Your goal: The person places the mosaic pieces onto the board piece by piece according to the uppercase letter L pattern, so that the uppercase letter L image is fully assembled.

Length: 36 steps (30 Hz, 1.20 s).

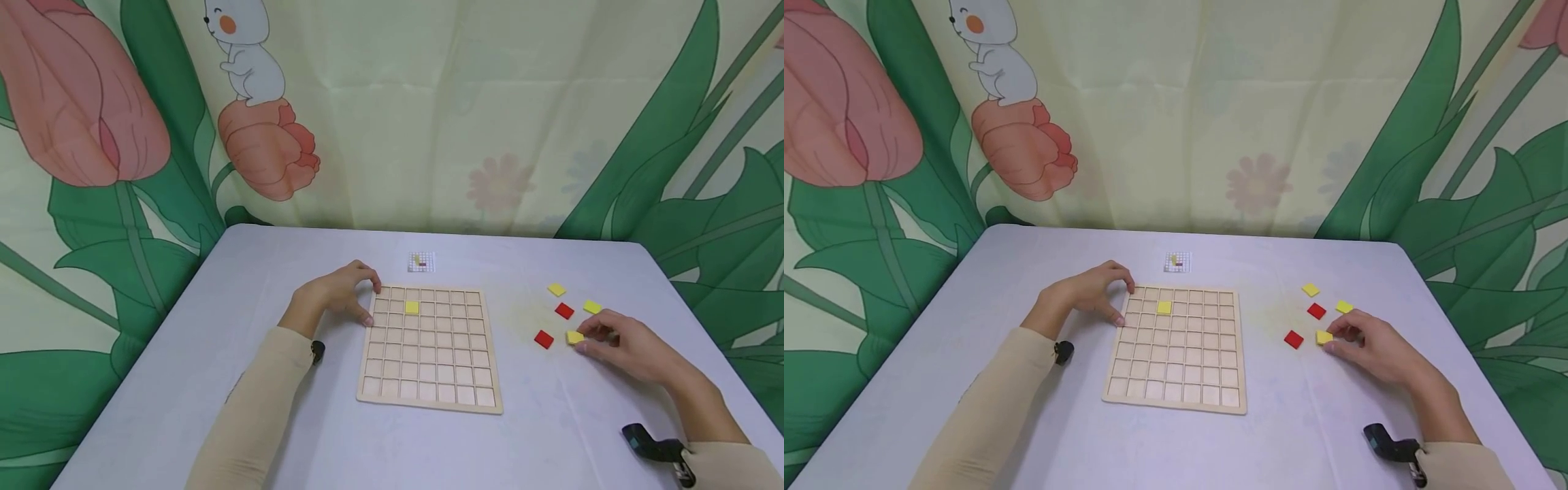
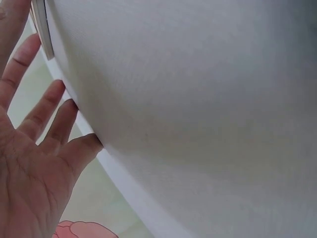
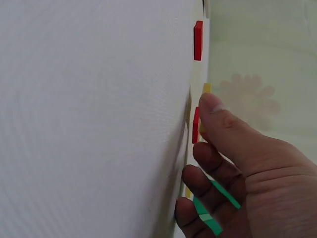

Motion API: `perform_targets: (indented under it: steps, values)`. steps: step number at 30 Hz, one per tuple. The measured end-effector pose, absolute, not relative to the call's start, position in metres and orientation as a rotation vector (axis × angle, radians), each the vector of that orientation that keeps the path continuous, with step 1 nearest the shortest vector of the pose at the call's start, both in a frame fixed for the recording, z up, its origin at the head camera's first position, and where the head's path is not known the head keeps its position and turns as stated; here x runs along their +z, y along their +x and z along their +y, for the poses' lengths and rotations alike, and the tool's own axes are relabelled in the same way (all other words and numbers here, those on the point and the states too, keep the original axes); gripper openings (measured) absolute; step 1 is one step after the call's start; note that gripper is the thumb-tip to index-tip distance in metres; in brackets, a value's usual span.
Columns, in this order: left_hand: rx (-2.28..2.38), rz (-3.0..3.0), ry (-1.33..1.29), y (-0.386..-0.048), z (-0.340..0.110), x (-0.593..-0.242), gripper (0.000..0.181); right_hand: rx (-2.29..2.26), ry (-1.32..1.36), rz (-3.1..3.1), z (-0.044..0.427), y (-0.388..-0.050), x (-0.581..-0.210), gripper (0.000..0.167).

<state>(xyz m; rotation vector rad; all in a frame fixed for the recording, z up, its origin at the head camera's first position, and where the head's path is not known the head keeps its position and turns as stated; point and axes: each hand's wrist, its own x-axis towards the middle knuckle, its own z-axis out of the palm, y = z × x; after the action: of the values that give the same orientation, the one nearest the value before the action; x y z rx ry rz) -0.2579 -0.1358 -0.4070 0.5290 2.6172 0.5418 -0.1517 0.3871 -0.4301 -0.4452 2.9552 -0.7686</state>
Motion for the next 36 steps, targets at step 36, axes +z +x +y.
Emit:
perform_targets:
  steps: [36]
  values:
    - [0.524, 2.588, 0.508, -0.261, -0.131, -0.403, 0.061, -1.092, -0.683, 3.067, 0.32, -0.182, -0.393, 0.025]
